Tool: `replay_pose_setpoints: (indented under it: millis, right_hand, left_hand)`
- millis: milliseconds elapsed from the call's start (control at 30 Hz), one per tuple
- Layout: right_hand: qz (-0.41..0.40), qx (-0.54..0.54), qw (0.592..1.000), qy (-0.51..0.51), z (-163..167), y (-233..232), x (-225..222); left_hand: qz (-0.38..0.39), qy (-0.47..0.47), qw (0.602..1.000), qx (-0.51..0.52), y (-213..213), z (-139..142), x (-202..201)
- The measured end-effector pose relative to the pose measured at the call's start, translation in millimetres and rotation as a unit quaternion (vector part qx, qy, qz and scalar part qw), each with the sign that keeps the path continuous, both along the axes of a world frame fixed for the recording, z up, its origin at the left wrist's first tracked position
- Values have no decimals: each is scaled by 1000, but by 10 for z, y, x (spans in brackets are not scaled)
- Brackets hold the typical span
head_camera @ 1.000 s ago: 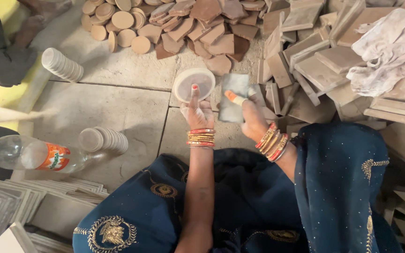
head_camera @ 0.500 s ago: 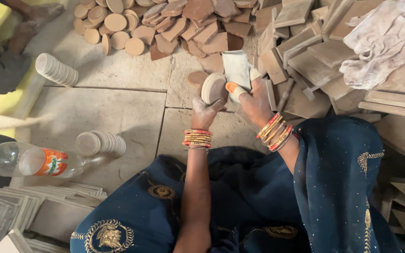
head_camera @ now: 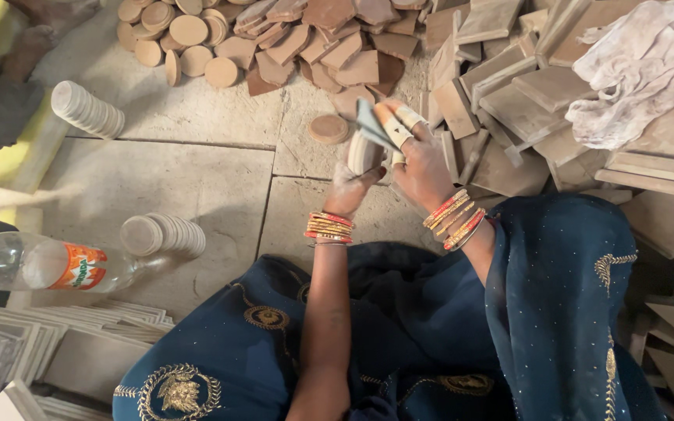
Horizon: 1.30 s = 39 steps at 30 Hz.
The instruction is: The person sits on the floor and smooths small round wooden pieces using a sanding block. They hold each piece in one hand and rub the surface with the block in the other, then place the finished piece into a nearby stack.
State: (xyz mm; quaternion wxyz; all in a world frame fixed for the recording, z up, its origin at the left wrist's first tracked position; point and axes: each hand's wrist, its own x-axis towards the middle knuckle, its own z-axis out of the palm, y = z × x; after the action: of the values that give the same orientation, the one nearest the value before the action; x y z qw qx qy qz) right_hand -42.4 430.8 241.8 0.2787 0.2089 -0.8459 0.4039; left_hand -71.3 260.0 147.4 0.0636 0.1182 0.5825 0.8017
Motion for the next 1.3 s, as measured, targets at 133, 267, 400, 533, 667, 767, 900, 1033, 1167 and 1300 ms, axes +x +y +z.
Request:
replay_pose_setpoints:
  millis: [133,267,400,533,667,767,900,1033,1167,1300]
  right_hand:
    - [-3,63,997,36,-98,-106,64]
    - [56,139,981,125,-272,-301,195]
    - [-38,129,991,-12,-331,-225,1]
    - [-4,-13,980,-198,-285,36,-166]
    - [12,20,999,-33,-263,-44,42]
    - [44,147,986,69,-215,-230,156]
    - [22,81,995,54,-137,-289,128]
    - [2,24,998,-51,-154,-91,-61]
    - [26,-123,982,-139,-238,110,-223]
    - [-8,-119,979,-163,-250,180,-224]
  left_hand:
    - [-7,45,999,-24,12,-130,-60]
    - [74,194,968,-140,-114,-124,-79]
    - [-7,31,999,17,-51,-39,-4]
    - [68,150,981,-107,198,-5,77]
    - [54,85,993,-58,190,-20,32]
    - [63,119,989,-64,-13,-11,16]
    - [70,112,976,-172,-87,52,75]
    - [72,30,995,-62,45,147,129]
    - [19,-66,975,213,66,206,137]
    - [-7,-164,933,319,-18,239,150]
